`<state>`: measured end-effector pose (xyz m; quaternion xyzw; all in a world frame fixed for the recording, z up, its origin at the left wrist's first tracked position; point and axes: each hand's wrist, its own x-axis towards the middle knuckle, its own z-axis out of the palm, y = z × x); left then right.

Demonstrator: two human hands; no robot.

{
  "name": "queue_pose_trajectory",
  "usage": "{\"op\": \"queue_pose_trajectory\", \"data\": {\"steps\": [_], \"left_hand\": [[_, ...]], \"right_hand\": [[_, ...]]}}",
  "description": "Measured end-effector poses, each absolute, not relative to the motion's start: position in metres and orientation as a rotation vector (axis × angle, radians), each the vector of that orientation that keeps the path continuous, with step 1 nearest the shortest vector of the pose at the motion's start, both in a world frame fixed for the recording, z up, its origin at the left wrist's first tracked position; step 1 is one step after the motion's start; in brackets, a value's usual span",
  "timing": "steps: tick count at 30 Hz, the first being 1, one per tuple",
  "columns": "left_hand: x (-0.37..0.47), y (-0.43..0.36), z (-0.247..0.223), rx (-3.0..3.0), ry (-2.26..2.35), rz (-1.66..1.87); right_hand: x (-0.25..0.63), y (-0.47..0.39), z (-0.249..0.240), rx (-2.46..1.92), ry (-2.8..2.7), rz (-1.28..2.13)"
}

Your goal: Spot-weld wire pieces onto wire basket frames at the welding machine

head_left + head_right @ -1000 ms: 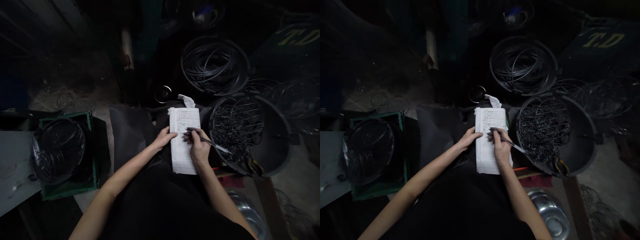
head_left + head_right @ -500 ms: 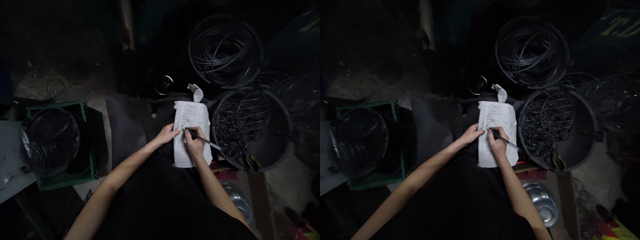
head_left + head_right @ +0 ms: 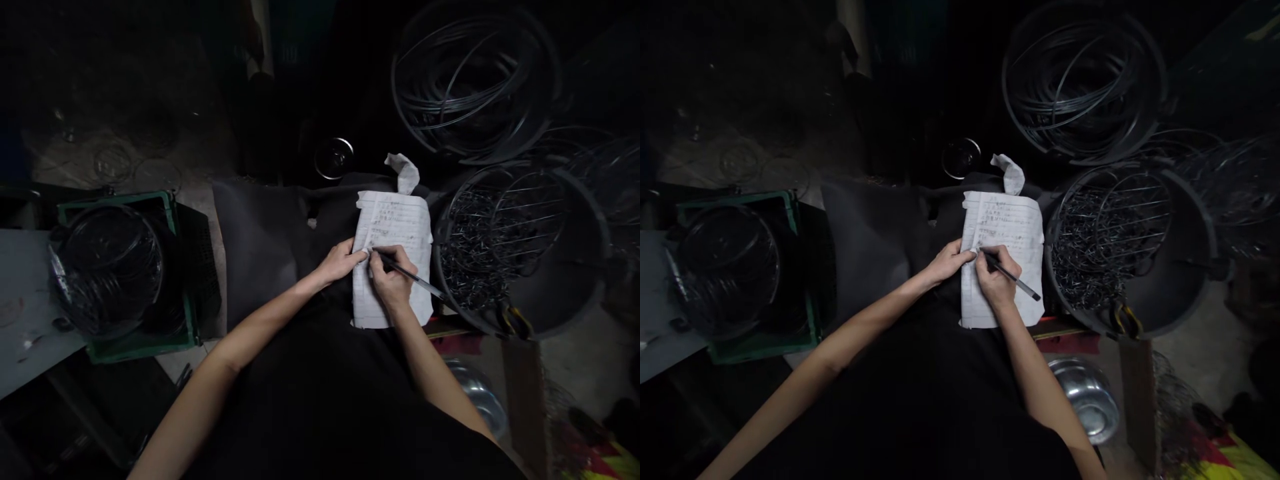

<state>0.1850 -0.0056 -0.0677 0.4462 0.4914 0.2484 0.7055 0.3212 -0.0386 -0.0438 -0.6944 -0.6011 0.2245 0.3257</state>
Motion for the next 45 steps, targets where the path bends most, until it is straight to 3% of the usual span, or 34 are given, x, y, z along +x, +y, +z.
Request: {"op": "queue_pose_trajectory", "data": {"steps": [45], "left_hand": [[0.1879, -0.0093, -0.0707, 0.893, 1.032, 0.632]], "right_hand": [[0.3168, -0.0380, -0.0436, -1.842, -1.651, 0.448]]}}
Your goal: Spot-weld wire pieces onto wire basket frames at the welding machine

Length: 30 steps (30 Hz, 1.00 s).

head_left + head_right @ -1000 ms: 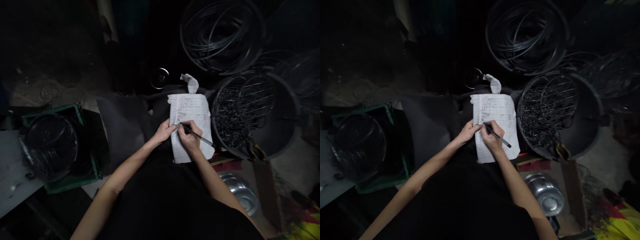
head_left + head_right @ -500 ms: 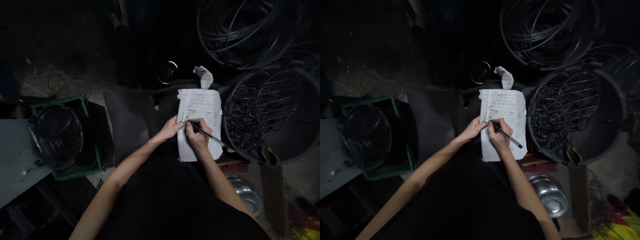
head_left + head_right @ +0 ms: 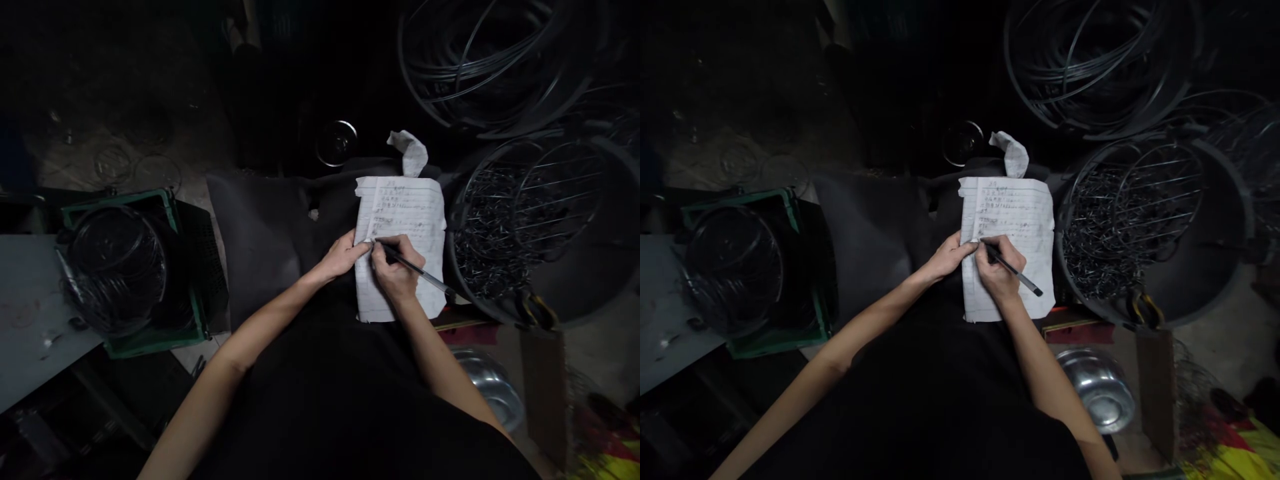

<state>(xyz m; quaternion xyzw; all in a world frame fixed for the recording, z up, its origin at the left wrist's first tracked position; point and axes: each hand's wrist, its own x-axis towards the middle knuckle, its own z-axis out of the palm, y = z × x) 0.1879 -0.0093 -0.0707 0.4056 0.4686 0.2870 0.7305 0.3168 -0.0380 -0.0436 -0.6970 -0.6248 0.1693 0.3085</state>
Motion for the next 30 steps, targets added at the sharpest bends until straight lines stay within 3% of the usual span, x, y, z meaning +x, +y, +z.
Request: {"op": "queue_pose_trajectory", "data": {"steps": [30], "left_hand": [[0.1881, -0.0101, -0.0721, 0.869, 1.022, 0.629]], "right_hand": [[0.3173, -0.0374, -0.0430, -1.812, -1.683, 0.432]]}}
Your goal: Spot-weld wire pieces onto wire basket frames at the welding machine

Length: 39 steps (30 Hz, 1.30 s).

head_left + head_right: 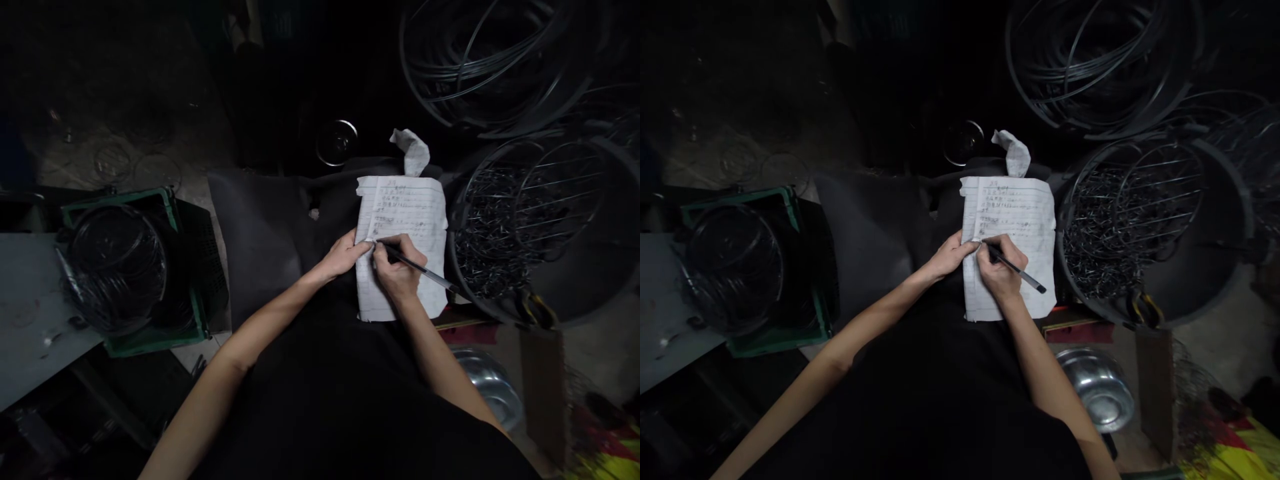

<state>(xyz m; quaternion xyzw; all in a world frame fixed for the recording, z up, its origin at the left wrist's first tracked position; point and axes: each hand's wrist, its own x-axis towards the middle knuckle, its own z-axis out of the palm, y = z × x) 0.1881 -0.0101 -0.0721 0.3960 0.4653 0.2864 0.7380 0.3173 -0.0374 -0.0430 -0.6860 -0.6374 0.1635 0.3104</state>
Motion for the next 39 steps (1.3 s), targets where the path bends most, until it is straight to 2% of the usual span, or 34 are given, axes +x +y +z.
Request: {"op": "queue_pose_trajectory", "data": {"steps": [39], "left_hand": [[0.187, -0.012, -0.079, 0.857, 1.015, 0.613]], "right_hand": [[0.320, -0.041, -0.042, -1.842, -1.583, 0.438]]}}
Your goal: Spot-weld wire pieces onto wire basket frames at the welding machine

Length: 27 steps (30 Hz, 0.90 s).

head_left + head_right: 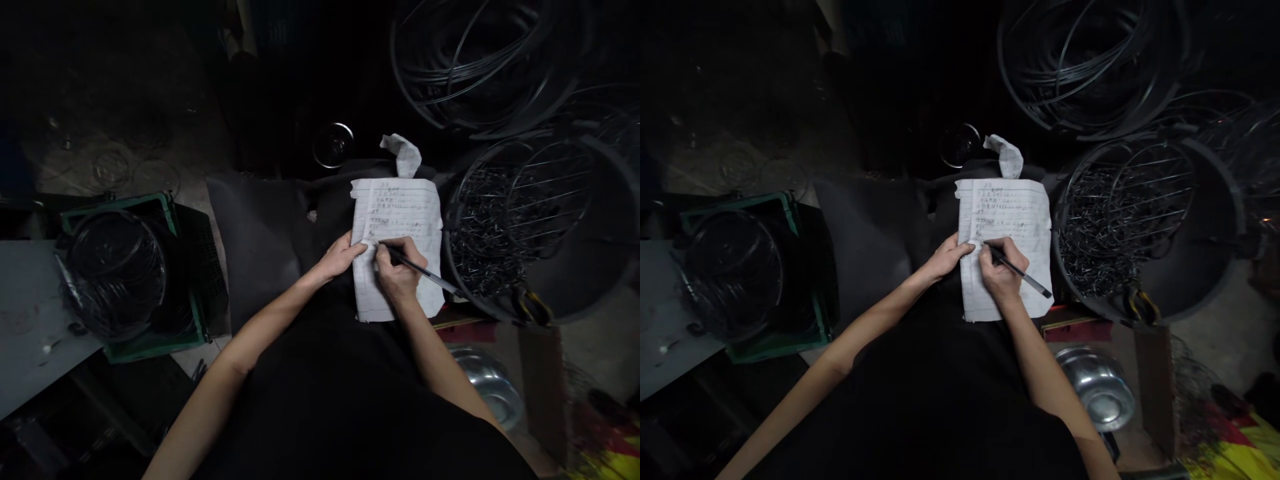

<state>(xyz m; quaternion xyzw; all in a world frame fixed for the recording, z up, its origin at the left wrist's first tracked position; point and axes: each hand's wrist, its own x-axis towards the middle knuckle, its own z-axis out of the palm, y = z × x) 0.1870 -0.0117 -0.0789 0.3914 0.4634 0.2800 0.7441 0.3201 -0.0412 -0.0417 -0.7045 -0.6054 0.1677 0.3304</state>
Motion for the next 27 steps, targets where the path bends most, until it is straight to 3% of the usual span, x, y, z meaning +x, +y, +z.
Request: {"op": "queue_pose_trajectory", "data": {"steps": [27], "left_hand": [[0.186, -0.011, -0.077, 0.852, 0.997, 0.628]], "right_hand": [[0.317, -0.041, -0.045, -1.843, -1.708, 0.385]]}}
